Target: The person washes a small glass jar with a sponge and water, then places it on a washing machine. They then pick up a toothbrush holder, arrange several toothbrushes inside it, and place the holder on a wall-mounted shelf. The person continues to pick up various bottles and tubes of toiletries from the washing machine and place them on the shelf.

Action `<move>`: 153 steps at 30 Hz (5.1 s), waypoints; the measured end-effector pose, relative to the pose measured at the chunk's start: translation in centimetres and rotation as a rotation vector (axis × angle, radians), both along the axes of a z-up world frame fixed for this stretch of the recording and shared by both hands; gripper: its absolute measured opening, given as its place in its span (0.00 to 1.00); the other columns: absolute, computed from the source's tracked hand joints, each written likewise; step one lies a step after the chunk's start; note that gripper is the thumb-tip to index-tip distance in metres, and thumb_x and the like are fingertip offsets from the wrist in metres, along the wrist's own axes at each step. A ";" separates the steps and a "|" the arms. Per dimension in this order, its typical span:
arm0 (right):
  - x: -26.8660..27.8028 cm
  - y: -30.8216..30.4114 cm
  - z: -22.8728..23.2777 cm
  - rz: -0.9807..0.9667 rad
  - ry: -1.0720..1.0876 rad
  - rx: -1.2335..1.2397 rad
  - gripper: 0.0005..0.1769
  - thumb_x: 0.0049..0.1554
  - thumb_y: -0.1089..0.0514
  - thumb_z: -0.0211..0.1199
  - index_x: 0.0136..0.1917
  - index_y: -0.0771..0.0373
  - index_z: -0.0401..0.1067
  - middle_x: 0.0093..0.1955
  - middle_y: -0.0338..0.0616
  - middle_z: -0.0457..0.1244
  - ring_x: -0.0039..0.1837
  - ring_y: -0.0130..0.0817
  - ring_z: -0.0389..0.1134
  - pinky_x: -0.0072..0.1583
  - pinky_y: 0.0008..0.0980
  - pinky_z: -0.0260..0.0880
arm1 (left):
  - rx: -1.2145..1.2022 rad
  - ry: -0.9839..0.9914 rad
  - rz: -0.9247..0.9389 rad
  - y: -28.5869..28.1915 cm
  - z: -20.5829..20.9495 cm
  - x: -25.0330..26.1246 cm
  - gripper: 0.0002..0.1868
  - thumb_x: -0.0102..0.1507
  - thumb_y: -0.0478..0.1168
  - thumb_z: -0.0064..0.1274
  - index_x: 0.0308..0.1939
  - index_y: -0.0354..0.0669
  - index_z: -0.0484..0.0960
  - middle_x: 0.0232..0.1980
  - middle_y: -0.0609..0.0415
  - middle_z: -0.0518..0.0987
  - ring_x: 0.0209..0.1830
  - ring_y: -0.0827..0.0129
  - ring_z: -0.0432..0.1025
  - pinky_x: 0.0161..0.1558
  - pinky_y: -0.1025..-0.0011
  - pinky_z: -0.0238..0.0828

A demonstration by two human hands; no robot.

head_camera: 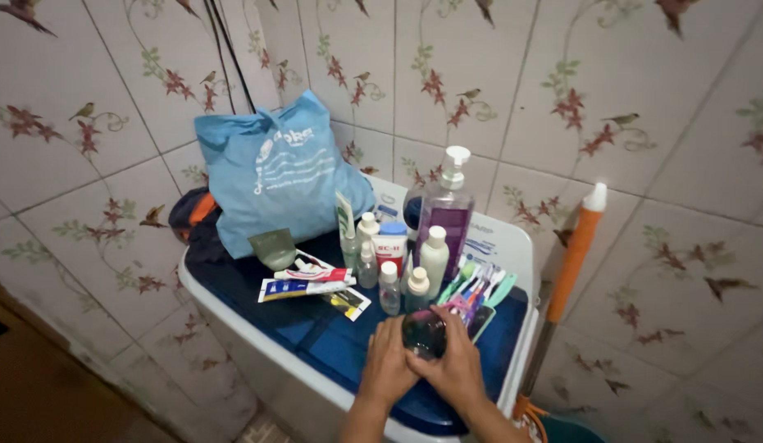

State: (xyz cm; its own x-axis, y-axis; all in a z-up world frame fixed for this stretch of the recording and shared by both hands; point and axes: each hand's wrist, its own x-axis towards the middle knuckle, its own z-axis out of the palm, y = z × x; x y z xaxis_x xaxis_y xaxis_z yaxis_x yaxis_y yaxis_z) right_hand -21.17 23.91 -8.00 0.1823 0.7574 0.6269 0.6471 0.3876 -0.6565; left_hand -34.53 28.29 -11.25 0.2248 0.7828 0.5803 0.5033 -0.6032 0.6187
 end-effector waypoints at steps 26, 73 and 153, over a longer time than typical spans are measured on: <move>3.5 2.6 -7.7 -1.129 0.193 0.088 0.24 0.64 0.57 0.53 0.70 0.70 0.68 0.61 0.69 0.62 0.62 0.66 0.63 0.64 0.55 0.61 | -0.088 -0.018 0.043 0.7 -1.4 1.0 0.40 0.51 0.58 0.69 0.55 0.32 0.73 0.50 0.37 0.74 0.54 0.42 0.68 0.55 0.51 0.67; 2.2 1.8 1.1 -0.147 0.297 -0.103 0.10 0.55 0.63 0.72 0.50 0.67 0.77 0.42 0.36 0.69 0.45 0.23 0.68 0.48 0.23 0.69 | -0.209 0.013 -0.031 -0.3 0.9 0.1 0.41 0.50 0.55 0.70 0.59 0.38 0.71 0.51 0.43 0.73 0.56 0.47 0.68 0.59 0.54 0.65; 5.2 1.3 -5.8 -1.181 -0.488 -0.383 0.28 0.52 0.57 0.60 0.67 0.53 0.71 0.56 0.48 0.63 0.62 0.49 0.62 0.63 0.54 0.56 | -0.134 -0.066 0.011 0.1 -0.4 0.9 0.38 0.50 0.59 0.70 0.52 0.36 0.74 0.49 0.41 0.73 0.54 0.44 0.69 0.54 0.52 0.68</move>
State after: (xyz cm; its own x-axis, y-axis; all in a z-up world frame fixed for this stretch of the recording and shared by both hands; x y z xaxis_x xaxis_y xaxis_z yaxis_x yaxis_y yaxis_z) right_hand -15.99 25.19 -13.78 0.6663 0.4434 0.5995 0.6631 -0.7202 -0.2043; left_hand -33.66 28.44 -11.64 0.1802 0.8564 0.4838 0.4650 -0.5076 0.7254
